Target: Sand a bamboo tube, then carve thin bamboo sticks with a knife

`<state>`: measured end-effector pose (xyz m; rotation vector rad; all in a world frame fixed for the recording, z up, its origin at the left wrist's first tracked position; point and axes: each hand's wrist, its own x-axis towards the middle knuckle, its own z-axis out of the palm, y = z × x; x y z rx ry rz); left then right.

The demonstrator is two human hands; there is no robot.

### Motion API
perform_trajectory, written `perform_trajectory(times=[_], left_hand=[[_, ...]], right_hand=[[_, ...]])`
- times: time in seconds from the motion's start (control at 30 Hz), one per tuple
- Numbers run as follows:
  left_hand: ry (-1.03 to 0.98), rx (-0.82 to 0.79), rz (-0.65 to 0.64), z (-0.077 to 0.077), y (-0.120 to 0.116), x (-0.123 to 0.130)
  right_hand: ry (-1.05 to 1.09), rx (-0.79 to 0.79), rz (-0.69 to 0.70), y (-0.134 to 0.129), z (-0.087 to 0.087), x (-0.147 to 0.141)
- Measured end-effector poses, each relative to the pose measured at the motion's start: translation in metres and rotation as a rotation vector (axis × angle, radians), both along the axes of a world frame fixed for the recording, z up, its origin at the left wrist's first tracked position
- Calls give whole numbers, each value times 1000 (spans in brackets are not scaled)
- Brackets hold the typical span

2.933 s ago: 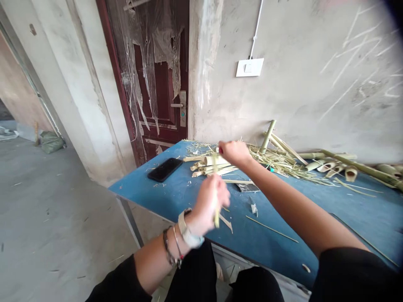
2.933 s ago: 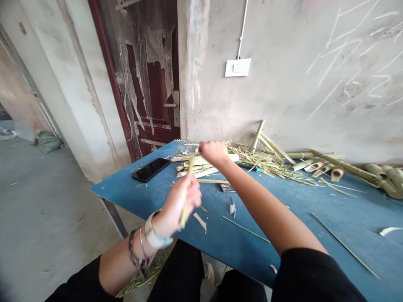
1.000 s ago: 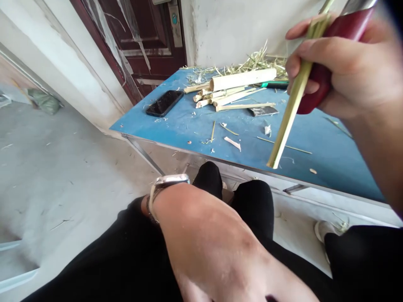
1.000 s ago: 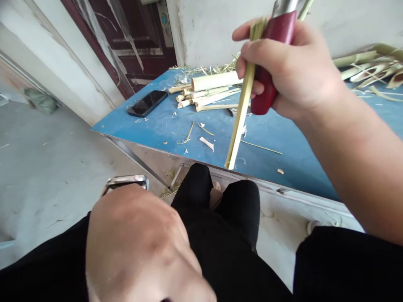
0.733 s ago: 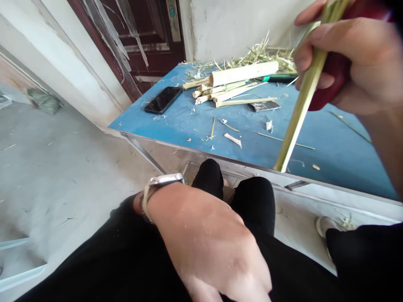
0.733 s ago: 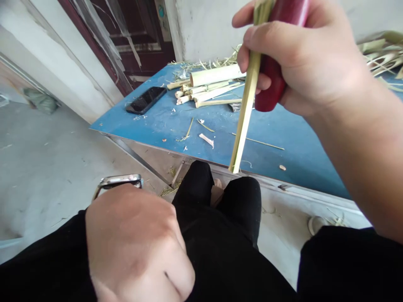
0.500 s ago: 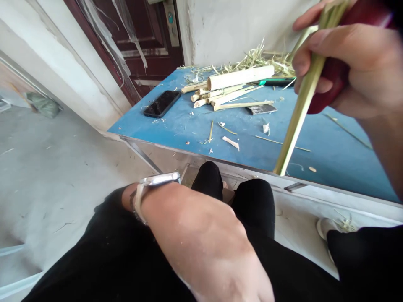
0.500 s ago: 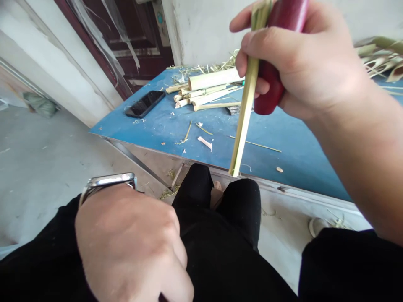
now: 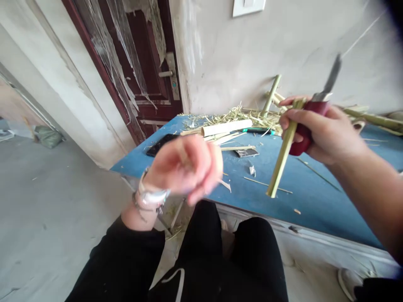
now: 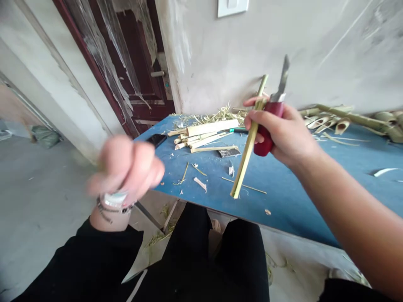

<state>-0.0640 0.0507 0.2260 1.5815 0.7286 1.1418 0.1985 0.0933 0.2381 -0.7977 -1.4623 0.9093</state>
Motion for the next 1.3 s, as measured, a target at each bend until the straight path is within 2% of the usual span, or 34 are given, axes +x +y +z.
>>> perform_trajectory(times=[0.1,0.17,0.2,0.23,0.3,0.37,0.43,0.47,0.6,0.7,0.8,0.9,0.97,1.03,1.1,1.2,1.3], left_hand=[[416,360,137,11,56,4],[687,427,273,7,80,11],[755,434,276,2,86,17],[769,418,215,-4,87,23],[633,278,-14,-19,82,39],[431,31,-210,-33,72,56],[219,-155,-260,-41,66,70],[119,-195,-259,-42,65,75],[-168,-232,-238,-35,71,80],[-199,-279,-234,-33,75,75],[-210,-319,-231,-36,81,70],[-267,-424,-212,-36,89,70],[-304,-497,-225,-34,94,71],[-311,-503,-257,-33,97,73],[-297,-454,-287,-33,98,73],[-240,-413,-289,-37,98,69],[-170,-446,-221,-40,100,64]], right_hand=[[-5,-62,23,16,-6,1],[-1,-92,28,28,-11,-2],[1,-107,36,34,-14,-5],[6,-120,45,40,-16,-9],[42,-125,54,50,-19,-20],[110,-93,37,57,-19,-33],[155,-53,34,60,-17,-45],[148,-49,59,61,-17,-50],[-15,-68,185,60,-18,-53],[-117,-69,135,61,-17,-39],[-218,-19,-67,63,-9,-19],[-573,213,-416,63,-3,-8],[-901,346,-557,65,-6,-8],[-1150,376,-592,67,-12,-12],[-1253,349,-607,72,-17,-15],[-1235,330,-666,80,-19,-16],[-1237,350,-696,83,-17,-16]])
